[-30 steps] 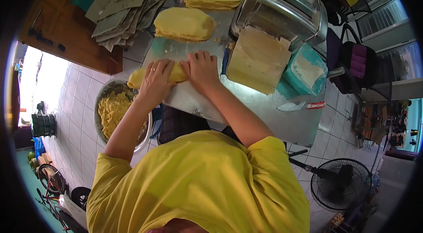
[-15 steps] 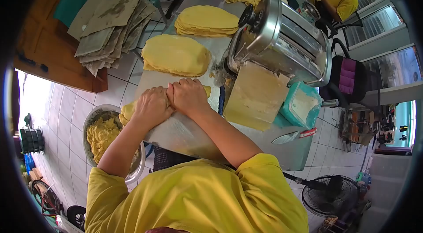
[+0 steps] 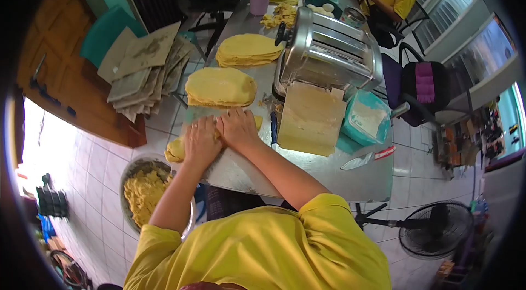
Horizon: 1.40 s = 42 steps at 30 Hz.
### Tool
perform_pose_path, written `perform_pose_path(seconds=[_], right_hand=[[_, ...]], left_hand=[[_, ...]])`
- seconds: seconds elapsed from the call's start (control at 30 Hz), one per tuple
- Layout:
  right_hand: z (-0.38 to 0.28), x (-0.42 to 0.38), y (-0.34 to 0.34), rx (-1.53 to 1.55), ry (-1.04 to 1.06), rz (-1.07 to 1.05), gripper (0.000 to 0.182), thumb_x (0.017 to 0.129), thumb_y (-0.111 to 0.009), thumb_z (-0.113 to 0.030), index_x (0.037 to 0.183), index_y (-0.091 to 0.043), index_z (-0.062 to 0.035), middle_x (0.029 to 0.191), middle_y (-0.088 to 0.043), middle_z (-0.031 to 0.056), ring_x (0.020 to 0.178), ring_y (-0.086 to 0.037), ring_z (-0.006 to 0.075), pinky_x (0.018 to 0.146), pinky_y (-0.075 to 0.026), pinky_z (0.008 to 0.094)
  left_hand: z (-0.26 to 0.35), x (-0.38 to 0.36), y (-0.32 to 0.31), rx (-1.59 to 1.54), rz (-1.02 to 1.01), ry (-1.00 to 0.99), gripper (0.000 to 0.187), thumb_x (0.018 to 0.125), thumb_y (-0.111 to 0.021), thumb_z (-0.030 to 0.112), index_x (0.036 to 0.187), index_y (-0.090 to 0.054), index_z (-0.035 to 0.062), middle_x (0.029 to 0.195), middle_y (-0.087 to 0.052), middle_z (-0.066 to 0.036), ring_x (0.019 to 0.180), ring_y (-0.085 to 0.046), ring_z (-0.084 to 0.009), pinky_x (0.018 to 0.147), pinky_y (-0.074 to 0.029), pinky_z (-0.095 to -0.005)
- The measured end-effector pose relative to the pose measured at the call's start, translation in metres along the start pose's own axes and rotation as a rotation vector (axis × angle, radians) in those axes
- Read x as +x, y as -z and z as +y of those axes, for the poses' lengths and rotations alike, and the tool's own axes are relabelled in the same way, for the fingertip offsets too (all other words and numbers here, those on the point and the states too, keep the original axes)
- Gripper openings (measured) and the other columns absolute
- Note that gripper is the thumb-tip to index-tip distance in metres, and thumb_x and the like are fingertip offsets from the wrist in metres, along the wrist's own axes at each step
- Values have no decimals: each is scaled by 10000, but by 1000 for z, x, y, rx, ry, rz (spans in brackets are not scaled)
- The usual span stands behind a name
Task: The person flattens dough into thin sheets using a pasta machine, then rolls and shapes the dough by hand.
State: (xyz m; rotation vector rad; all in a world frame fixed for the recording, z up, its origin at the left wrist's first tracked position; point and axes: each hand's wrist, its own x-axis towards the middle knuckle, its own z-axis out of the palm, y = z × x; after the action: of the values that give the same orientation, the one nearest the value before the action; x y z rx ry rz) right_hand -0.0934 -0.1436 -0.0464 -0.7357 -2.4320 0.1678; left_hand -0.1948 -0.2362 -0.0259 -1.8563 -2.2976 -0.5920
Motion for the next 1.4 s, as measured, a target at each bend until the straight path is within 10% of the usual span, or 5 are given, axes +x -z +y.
perform_pose_path(seconds=[0.27,0.57,0.87,1.13,1.4], right_hand=[[-27,-73,57,-53,155,143,309,818,-579,-190,1058,-562,4,1006,-605,150,865,-579,272,773,-411,392],[-31,-56,39,44,10,86,282,841,-555,-263,638,-637,-85,682,-574,63,702,-562,236,635,-431,378],[2,7,17,123,-177,-298,444,932,-393,-345,703,-644,-60,618,-631,132,557,-617,325,539,-500,433],[-17,-35,40,96,-31,-218,331,863,-488,-385,946,-605,-87,1135,-570,73,1106,-487,229,826,-381,462],[-53,-60,65,141,40,-201,390,865,-506,-413,874,-605,-37,1064,-568,125,1035,-516,270,829,-372,450]], left_hand=[[37,-56,36,-9,5,-193,582,620,-700,247,1110,-537,-23,1082,-549,-146,1018,-495,-288,904,-351,-430],[34,-42,17,43,-125,-172,467,565,-750,339,863,-562,32,832,-541,-99,836,-526,-284,791,-390,-398],[16,18,4,-59,-192,-62,615,613,-736,466,957,-547,-7,957,-583,-146,906,-543,-322,783,-402,-433],[35,-36,18,100,-16,-101,630,677,-696,338,1170,-500,-1,1190,-506,-154,1150,-446,-314,945,-345,-431],[31,-74,37,-21,-142,-42,465,714,-652,267,1101,-543,34,1082,-536,-108,969,-504,-271,876,-365,-421]])
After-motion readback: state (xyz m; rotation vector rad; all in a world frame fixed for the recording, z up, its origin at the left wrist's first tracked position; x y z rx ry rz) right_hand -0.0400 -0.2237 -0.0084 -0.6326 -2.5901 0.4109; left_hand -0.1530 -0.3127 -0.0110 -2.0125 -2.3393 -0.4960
